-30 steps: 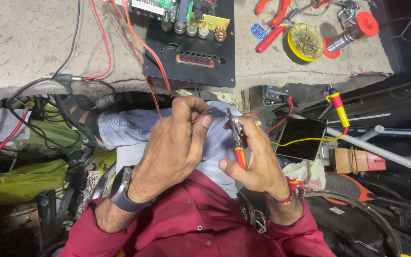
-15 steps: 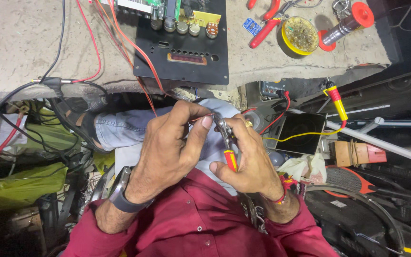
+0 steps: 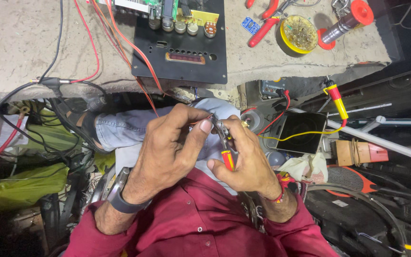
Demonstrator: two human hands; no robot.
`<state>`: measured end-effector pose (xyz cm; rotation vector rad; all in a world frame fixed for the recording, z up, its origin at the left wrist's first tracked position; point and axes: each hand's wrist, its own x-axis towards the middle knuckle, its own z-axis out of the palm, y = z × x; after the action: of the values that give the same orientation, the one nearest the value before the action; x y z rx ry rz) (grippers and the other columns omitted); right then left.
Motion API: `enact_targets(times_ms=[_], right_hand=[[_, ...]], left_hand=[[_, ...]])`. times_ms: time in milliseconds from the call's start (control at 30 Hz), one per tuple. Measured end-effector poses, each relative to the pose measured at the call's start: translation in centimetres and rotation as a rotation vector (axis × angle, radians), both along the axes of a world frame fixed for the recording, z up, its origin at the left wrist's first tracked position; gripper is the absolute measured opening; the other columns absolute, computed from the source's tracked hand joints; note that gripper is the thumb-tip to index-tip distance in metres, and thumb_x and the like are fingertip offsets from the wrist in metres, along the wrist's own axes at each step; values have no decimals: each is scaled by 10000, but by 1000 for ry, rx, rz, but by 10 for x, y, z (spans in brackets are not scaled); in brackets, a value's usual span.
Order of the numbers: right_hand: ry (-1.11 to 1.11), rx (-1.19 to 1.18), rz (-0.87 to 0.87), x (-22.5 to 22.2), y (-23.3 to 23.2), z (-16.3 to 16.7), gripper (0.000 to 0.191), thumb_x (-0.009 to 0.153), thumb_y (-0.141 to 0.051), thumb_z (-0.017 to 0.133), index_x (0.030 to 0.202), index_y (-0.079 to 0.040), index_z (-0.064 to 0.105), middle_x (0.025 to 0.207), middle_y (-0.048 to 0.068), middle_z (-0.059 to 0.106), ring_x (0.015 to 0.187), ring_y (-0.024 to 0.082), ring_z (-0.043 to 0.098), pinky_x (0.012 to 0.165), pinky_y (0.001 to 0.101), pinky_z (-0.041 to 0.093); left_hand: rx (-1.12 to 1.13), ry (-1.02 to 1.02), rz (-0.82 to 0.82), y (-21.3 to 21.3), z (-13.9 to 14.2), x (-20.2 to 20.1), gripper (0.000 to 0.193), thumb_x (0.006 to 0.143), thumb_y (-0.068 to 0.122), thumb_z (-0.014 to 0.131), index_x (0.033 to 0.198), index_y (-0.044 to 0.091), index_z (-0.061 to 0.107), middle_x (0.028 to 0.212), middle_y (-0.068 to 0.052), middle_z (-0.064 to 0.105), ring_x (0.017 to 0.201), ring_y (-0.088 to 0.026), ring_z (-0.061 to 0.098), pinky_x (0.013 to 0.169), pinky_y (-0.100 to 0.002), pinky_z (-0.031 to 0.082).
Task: The person strips the insulation from red and black wires using pliers, then solders the exposed ends to a small circuit board using a soldering iron and solder wire. The person repeats the process for another wire and board.
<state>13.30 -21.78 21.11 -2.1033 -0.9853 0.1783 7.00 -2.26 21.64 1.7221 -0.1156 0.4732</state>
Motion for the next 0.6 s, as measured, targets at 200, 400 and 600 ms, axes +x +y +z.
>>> enact_targets(times_ms=[200,400,600], right_hand=[[-115,41,12,-2,0,-3,607,724,-157,793,1250,-33,516,1004,116,552,874,275,592,780,389,474],[-105,23,10,-1,0,-4,556,723,-145,791,1191,-22,517,930,104,525,790,263,558,722,390,450],[-38,57,-20,-5,1,-11,539,707,-147,806,1139,-14,512,849,80,501,708,231,511,656,371,427]], left_hand=[[57,-106,35,0,-1,-1,75,992,45,669,1039,-14,679,840,-88,684,679,-133,640,596,-280,492],[41,-109,42,-1,-3,-1,63,991,36,674,1027,-16,678,828,-79,677,666,-121,623,585,-274,484],[-1,-119,60,-5,-7,-2,54,993,22,670,1029,-17,664,823,-60,695,660,-81,621,564,-250,477]])
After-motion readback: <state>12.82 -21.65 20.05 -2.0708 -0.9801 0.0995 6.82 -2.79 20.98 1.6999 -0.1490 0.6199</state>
